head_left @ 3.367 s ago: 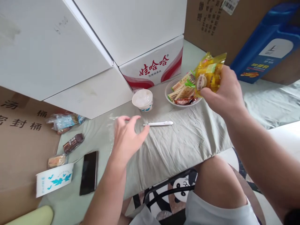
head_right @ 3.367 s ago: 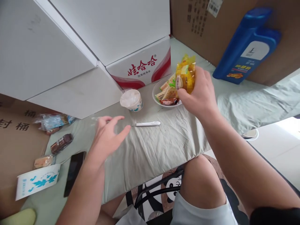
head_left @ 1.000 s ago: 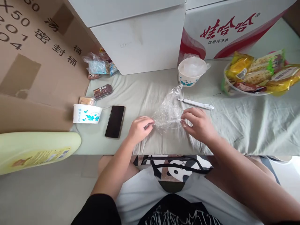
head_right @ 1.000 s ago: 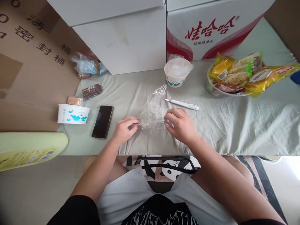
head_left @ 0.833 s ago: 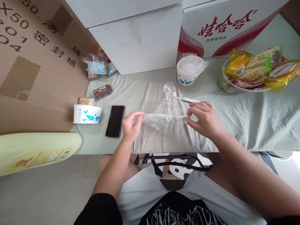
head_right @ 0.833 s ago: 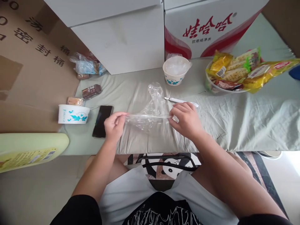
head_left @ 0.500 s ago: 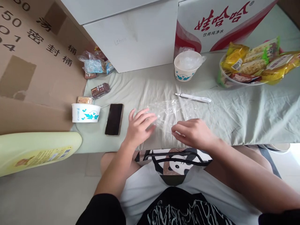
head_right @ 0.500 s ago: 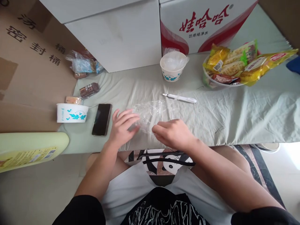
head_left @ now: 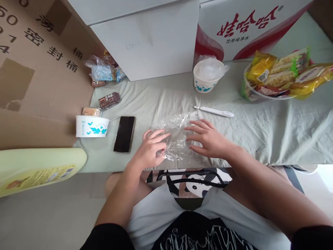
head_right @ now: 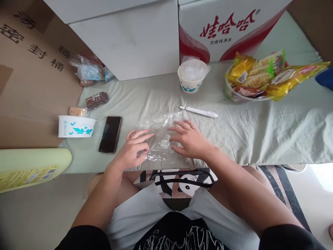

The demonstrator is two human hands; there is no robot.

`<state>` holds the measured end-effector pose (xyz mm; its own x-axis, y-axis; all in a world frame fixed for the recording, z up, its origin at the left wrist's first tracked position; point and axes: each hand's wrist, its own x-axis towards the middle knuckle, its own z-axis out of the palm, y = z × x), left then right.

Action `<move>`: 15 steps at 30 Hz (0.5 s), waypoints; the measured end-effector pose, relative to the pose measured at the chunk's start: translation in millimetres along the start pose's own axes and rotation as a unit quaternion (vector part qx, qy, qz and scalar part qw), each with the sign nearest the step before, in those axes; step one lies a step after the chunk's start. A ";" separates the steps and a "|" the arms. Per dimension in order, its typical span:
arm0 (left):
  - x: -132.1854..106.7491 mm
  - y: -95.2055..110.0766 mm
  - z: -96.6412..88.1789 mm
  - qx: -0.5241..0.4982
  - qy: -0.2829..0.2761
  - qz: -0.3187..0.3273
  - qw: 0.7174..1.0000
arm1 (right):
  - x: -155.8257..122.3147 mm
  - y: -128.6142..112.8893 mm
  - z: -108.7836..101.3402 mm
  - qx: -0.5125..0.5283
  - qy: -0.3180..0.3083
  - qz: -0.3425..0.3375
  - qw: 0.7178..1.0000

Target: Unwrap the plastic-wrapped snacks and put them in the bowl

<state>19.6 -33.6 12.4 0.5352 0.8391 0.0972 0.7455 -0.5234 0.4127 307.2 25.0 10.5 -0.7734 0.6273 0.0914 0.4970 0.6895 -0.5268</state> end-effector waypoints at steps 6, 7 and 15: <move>-0.7 -11.0 -4.9 -0.120 0.227 -0.080 0.963 | -10.3 -5.7 4.2 -0.010 -0.079 0.014 0.997; -2.3 -12.6 -5.7 -0.166 0.261 -0.095 0.946 | -13.2 -8.9 7.1 -0.002 -0.093 0.008 0.996; 27.0 -18.7 -18.7 -0.250 0.235 -0.167 0.924 | 0.4 -14.1 44.2 -0.009 0.011 -0.025 1.000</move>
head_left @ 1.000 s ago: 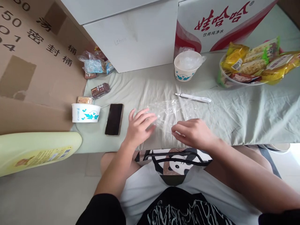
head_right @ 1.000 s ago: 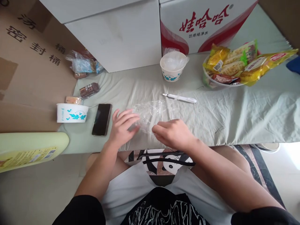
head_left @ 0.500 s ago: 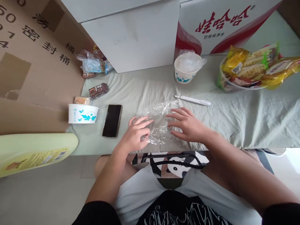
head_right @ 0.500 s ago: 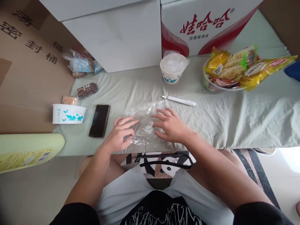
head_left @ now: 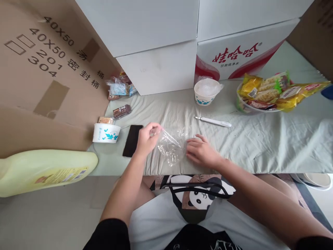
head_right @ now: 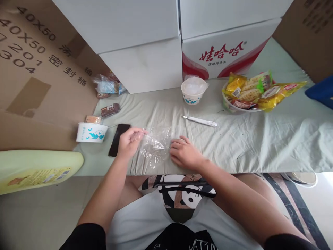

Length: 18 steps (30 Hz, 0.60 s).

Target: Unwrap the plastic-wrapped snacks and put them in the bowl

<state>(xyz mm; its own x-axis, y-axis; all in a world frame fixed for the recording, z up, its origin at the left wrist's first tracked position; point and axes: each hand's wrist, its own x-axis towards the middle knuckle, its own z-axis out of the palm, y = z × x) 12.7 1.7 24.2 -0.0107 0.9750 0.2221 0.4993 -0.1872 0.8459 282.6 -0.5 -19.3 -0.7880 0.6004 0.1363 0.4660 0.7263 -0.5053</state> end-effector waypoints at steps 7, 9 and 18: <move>76.4 64.8 -8.7 0.086 0.102 0.178 0.975 | 0.6 23.4 -24.6 -0.037 0.325 0.047 0.944; 63.0 89.2 -11.7 0.118 0.107 0.246 0.956 | 0.1 19.1 -25.4 -0.047 0.353 0.003 0.934; -53.2 36.7 22.0 0.084 0.092 0.198 0.972 | 17.1 5.4 2.2 -0.092 0.262 0.034 0.960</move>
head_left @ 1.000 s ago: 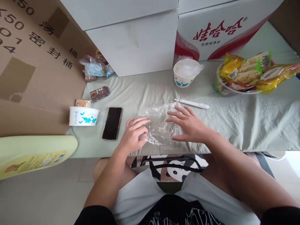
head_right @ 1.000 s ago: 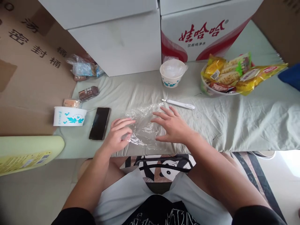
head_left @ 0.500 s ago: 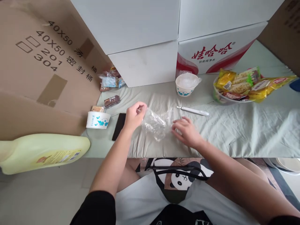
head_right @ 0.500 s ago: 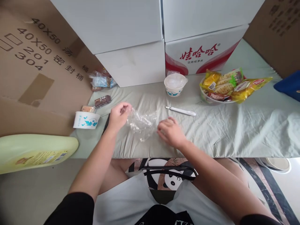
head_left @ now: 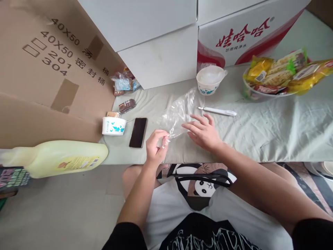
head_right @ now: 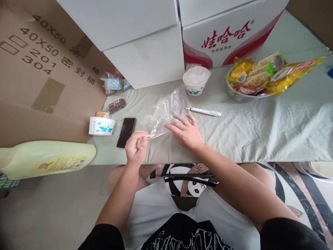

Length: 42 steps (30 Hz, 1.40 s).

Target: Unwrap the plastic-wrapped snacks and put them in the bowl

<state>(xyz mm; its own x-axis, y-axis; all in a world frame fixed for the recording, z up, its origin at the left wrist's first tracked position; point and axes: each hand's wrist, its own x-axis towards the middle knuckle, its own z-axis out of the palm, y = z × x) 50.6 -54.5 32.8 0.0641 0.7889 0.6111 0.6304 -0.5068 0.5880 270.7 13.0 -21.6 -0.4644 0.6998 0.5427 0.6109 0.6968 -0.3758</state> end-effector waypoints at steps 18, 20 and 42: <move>-21.3 -24.4 -28.5 -0.252 -0.196 -0.358 0.878 | -44.5 52.2 -42.3 0.006 -0.175 -0.003 0.985; -22.7 -24.2 -28.1 -0.313 -0.142 -0.402 0.849 | -34.9 46.4 -29.3 0.011 -0.161 -0.012 0.987; 6.6 -50.6 -14.2 -0.347 0.045 -0.390 0.852 | -9.8 24.5 -23.8 0.087 -0.049 -0.062 0.993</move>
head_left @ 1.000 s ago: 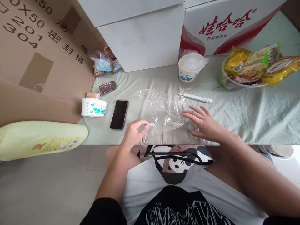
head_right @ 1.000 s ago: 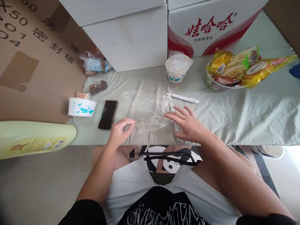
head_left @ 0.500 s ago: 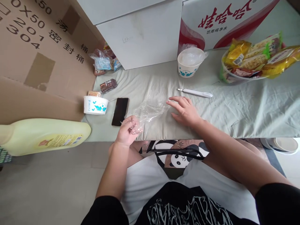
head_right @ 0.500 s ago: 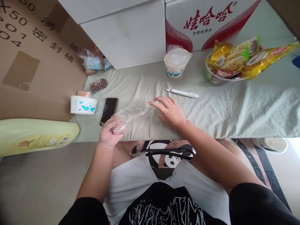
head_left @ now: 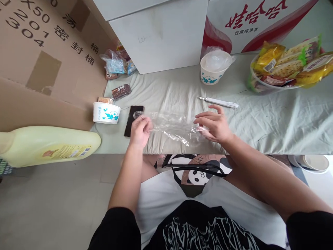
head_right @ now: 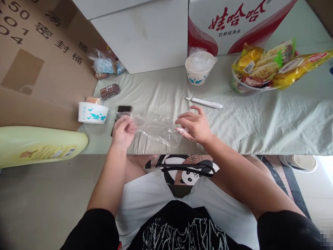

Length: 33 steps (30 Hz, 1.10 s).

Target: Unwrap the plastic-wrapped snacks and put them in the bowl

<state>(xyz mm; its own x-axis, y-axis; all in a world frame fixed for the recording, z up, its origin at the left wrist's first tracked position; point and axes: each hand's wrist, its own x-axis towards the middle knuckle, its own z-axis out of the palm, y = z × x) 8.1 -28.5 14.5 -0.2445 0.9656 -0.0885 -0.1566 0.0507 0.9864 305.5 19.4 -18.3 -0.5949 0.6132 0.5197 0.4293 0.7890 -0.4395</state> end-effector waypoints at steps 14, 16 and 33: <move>-23.4 -30.0 -28.1 0.255 -0.069 0.201 0.943 | -23.5 -21.2 -5.0 0.048 0.029 -0.071 0.996; -21.9 -31.1 -30.8 0.231 -0.064 0.173 0.955 | -24.2 -20.3 -8.0 0.098 0.015 0.014 0.995; -0.6 -39.2 -13.3 0.240 0.091 0.045 0.965 | -10.5 -14.5 -15.8 0.145 0.081 0.520 0.838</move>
<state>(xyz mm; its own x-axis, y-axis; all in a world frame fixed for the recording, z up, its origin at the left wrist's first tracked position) 1.6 -34.6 -25.9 -0.4079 0.9128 0.0205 0.3235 0.1235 0.9381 316.3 2.1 -5.8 0.1087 0.9792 -0.1712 0.4616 -0.2023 -0.8637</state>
